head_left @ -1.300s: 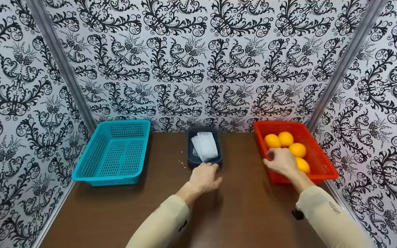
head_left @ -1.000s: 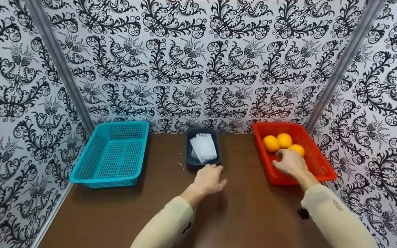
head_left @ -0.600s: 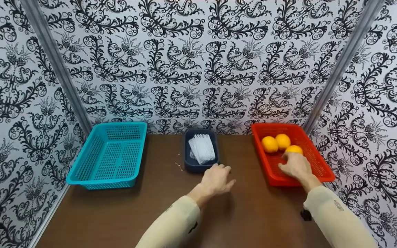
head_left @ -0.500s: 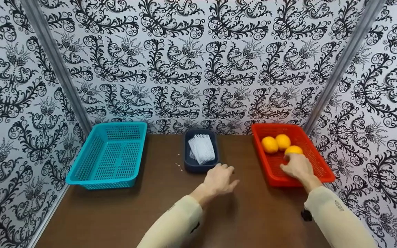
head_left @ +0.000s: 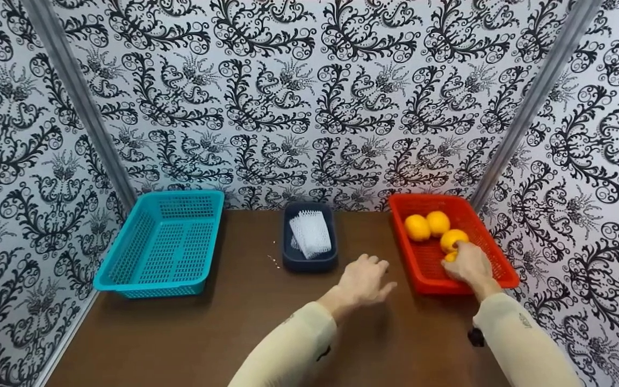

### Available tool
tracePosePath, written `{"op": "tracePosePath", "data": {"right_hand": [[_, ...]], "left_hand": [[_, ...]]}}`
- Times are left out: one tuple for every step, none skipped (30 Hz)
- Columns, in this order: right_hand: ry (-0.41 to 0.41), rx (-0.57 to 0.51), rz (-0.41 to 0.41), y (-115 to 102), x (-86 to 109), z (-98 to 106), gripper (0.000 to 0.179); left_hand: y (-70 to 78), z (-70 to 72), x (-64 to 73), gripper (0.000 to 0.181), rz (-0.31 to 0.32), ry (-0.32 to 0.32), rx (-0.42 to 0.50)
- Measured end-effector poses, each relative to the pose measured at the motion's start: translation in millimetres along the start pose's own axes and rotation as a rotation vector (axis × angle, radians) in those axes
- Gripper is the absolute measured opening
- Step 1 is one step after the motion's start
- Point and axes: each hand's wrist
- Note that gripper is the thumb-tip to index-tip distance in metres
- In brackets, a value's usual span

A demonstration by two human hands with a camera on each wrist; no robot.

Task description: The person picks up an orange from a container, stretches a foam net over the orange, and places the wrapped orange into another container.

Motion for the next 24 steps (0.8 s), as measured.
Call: {"op": "tracePosePath", "data": {"right_hand": [[-0.001,0.003,-0.003,2,-0.9,-1,0.068],[-0.003,0.008,-0.009,5,-1.9,-1,0.069],[-0.009,0.012,-0.016,7,-2.8,-1,0.07],[-0.016,0.018,-0.023,9,-3.6,-2,0.071],[-0.024,0.025,-0.029,11,-4.6,-2,0.072],[-0.031,0.027,-0.037,12,-5.5,-2,0.072],[-0.036,0.029,-0.042,13,-6.7,-2,0.072],[-0.042,0.03,-0.046,14,-8.1,-1,0.071],[-0.047,0.03,-0.051,15,-9.0,-1,0.07],[-0.053,0.029,-0.055,14,-10.1,-1,0.069],[-0.059,0.028,-0.06,14,-11.2,-2,0.069],[-0.065,0.026,-0.064,14,-12.0,-2,0.07],[-0.073,0.026,-0.067,14,-12.6,-2,0.072],[-0.082,0.026,-0.072,14,-13.0,-1,0.074],[-0.091,0.026,-0.078,14,-12.8,-1,0.076],[-0.104,0.026,-0.084,14,-13.2,-1,0.079],[-0.115,0.027,-0.089,15,-13.7,-1,0.081],[-0.124,0.031,-0.092,16,-14.3,-1,0.083],[-0.132,0.034,-0.095,16,-14.5,-1,0.084],[-0.141,0.039,-0.099,16,-15.2,-1,0.084],[-0.15,0.043,-0.1,16,-16.0,-1,0.084],[-0.159,0.046,-0.104,16,-17.2,-2,0.083],[-0.165,0.05,-0.105,15,-18.4,-2,0.082],[-0.169,0.056,-0.106,14,-19.2,-3,0.081]], "left_hand": [[2.8,-0.5,-3.7,0.04,-0.007,-0.006,0.005],[5.5,-1.0,-7.4,0.04,-0.016,-0.011,0.008],[8.2,-1.7,-11.2,0.04,-0.024,-0.015,0.01],[10.7,-2.9,-14.8,0.04,-0.031,-0.017,0.012],[13.0,-4.4,-18.3,0.04,-0.037,-0.021,0.013],[15.0,-6.2,-21.7,0.039,-0.04,-0.021,0.014],[16.7,-8.0,-25.1,0.037,-0.04,-0.022,0.009],[18.2,-10.1,-28.3,0.036,-0.039,-0.023,0.004],[19.7,-12.2,-31.5,0.035,-0.037,-0.026,0.0],[20.8,-14.6,-34.0,0.033,-0.033,-0.029,-0.003],[22.0,-16.9,-36.6,0.033,-0.029,-0.033,-0.009],[23.5,-18.7,-39.3,0.033,-0.027,-0.038,-0.016],[25.1,-20.4,-42.2,0.033,-0.025,-0.043,-0.025],[26.9,-22.2,-45.1,0.033,-0.027,-0.047,-0.031],[29.1,-23.6,-48.1,0.034,-0.033,-0.051,-0.04],[31.1,-25.5,-51.2,0.035,-0.038,-0.049,-0.056],[33.0,-27.6,-54.2,0.036,-0.044,-0.05,-0.071],[34.7,-29.5,-56.9,0.037,-0.052,-0.052,-0.089],[36.0,-31.0,-58.9,0.038,-0.06,-0.051,-0.105],[36.9,-32.7,-60.7,0.039,-0.072,-0.051,-0.121],[37.6,-34.2,-62.1,0.04,-0.088,-0.048,-0.136],[37.8,-35.7,-63.0,0.041,-0.106,-0.046,-0.148],[37.7,-36.9,-63.6,0.042,-0.126,-0.049,-0.155],[37.4,-37.8,-63.7,0.043,-0.147,-0.047,-0.166]]}}
Point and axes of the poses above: each hand's wrist, its own x-axis away from the middle knuckle, its own z-axis out of the back of the hand, y = z × x, and after that the axes turned 15 degrees about -z, right-handed
